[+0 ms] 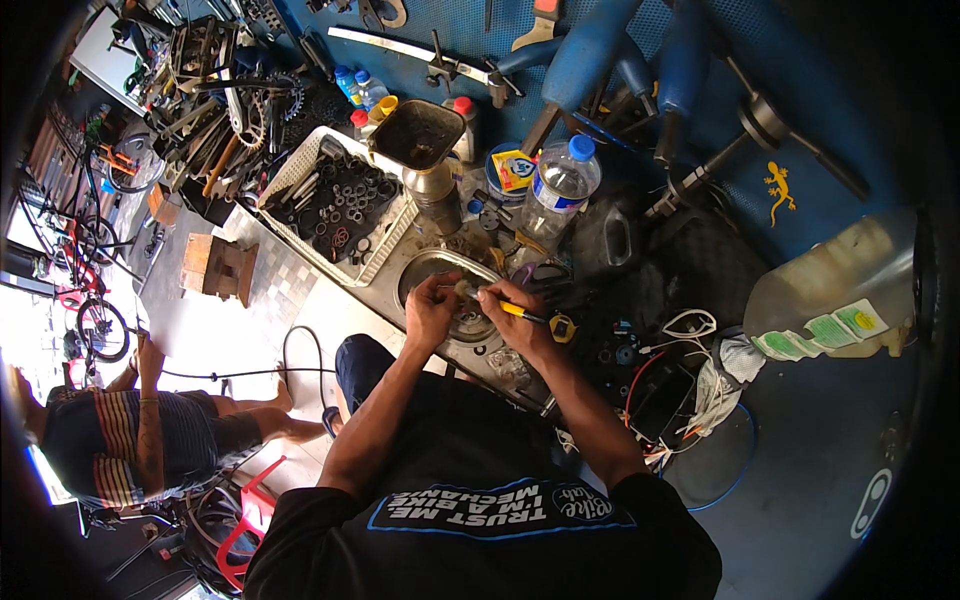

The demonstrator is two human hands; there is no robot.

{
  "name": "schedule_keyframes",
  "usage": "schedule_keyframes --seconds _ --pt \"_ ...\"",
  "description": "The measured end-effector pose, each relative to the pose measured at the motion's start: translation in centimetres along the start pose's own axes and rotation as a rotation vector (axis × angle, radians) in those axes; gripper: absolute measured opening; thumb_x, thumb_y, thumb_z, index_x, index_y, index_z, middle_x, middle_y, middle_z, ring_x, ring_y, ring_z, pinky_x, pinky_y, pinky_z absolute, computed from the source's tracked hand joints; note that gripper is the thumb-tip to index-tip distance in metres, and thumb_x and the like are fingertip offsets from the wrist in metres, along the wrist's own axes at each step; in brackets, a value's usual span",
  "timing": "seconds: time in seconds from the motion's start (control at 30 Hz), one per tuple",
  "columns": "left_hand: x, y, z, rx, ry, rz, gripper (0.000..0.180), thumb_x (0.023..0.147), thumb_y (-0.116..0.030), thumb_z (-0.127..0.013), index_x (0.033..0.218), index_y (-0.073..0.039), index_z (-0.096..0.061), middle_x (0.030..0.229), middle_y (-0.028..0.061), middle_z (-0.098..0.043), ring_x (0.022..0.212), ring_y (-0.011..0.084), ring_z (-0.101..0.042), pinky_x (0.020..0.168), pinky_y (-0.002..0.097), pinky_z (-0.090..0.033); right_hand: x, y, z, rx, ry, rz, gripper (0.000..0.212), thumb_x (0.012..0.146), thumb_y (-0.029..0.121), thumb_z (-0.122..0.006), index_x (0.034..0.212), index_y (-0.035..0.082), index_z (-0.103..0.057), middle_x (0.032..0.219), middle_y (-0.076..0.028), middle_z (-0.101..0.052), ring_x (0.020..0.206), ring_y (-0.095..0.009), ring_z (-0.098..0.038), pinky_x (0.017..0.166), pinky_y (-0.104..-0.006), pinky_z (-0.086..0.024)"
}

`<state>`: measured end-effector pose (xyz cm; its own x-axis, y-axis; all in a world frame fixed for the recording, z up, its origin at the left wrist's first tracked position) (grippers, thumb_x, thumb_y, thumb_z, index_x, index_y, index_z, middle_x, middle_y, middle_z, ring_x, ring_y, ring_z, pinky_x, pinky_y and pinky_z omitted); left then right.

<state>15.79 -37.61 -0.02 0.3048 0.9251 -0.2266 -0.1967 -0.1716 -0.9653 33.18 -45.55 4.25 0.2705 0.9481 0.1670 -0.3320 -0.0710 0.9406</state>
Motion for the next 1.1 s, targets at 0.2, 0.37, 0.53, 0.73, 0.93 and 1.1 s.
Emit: schedule_keyframes --seconds 0.2,0.37,0.53,0.73,0.93,1.1 --pt "-0.6 -0.9 1.3 0.008 -0.004 0.072 0.028 0.098 0.0 -0.067 0.125 0.006 -0.07 0.095 0.0107 -0.079 0.082 0.0127 -0.074 0.076 0.0276 -0.059 -0.1 -1.3 -0.8 -0.08 0.008 0.035 0.025 0.102 0.026 -0.072 0.103 0.002 -0.073 0.081 -0.013 -0.071 0.072 -0.023 -0.069 0.066 -0.0357 -0.053" --pt "-0.2 0.4 2.5 0.042 0.013 0.044 0.028 0.1 -0.002 -0.066 0.125 0.008 -0.07 0.103 0.013 -0.079 0.087 0.0144 -0.075 0.078 0.0289 -0.06 0.4 -0.7 -0.2 -0.241 0.077 0.014 0.022 0.099 0.024 -0.074 0.101 0.003 -0.075 0.082 -0.014 -0.072 0.077 -0.029 -0.069 0.071 -0.0397 -0.053" --pt "0.3 -0.9 2.9 0.145 0.122 0.035 0.028 0.1 -0.001 -0.067 0.127 0.008 -0.07 0.107 0.0144 -0.079 0.089 0.0172 -0.076 0.081 0.0307 -0.063 0.5 0.4 -0.8 -0.205 0.082 0.125 0.019 0.096 0.025 -0.076 0.099 0.006 -0.075 0.089 -0.012 -0.076 0.082 -0.031 -0.069 0.075 -0.0419 -0.054" --pt "2.6 1.4 4.9 -0.315 0.321 0.142 0.026 0.1 0.001 -0.068 0.125 0.007 -0.072 0.103 0.0112 -0.077 0.087 0.0189 -0.076 0.083 0.0306 -0.063 0.9 0.6 -1.4 -0.213 0.081 -0.018 0.023 0.097 0.028 -0.076 0.102 0.006 -0.076 0.09 -0.011 -0.076 0.084 -0.03 -0.069 0.076 -0.0415 -0.055" --pt "5.0 1.4 7.2 -0.535 0.501 0.333 0.032 0.101 -0.007 -0.072 0.13 0.006 -0.067 0.106 0.01 -0.075 0.092 0.0195 -0.073 0.087 0.0351 -0.064 1.1 1.8 -1.9 -0.318 0.005 0.063 0.02 0.095 0.023 -0.078 0.104 0.005 -0.078 0.091 -0.01 -0.077 0.081 -0.028 -0.068 0.074 -0.0406 -0.054" --pt "6.7 2.0 8.7 -0.574 0.6 0.44 0.03 0.102 -0.011 -0.071 0.128 0.005 -0.068 0.105 0.0121 -0.075 0.092 0.0196 -0.072 0.081 0.0349 -0.063 1.2 4.5 -2.7 -0.381 -0.03 0.298 0.019 0.088 0.013 -0.084 0.104 0.006 -0.078 0.094 -0.009 -0.077 0.083 -0.026 -0.068 0.076 -0.0399 -0.054"
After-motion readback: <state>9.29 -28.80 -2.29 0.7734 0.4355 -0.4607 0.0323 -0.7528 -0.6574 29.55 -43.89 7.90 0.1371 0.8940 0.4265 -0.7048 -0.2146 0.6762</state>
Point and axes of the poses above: each hand's wrist, its own x-axis towards the middle knuckle, its own z-axis out of the back of the hand, y = z × x, the point moved 1 cm from there along x, towards the middle knuckle
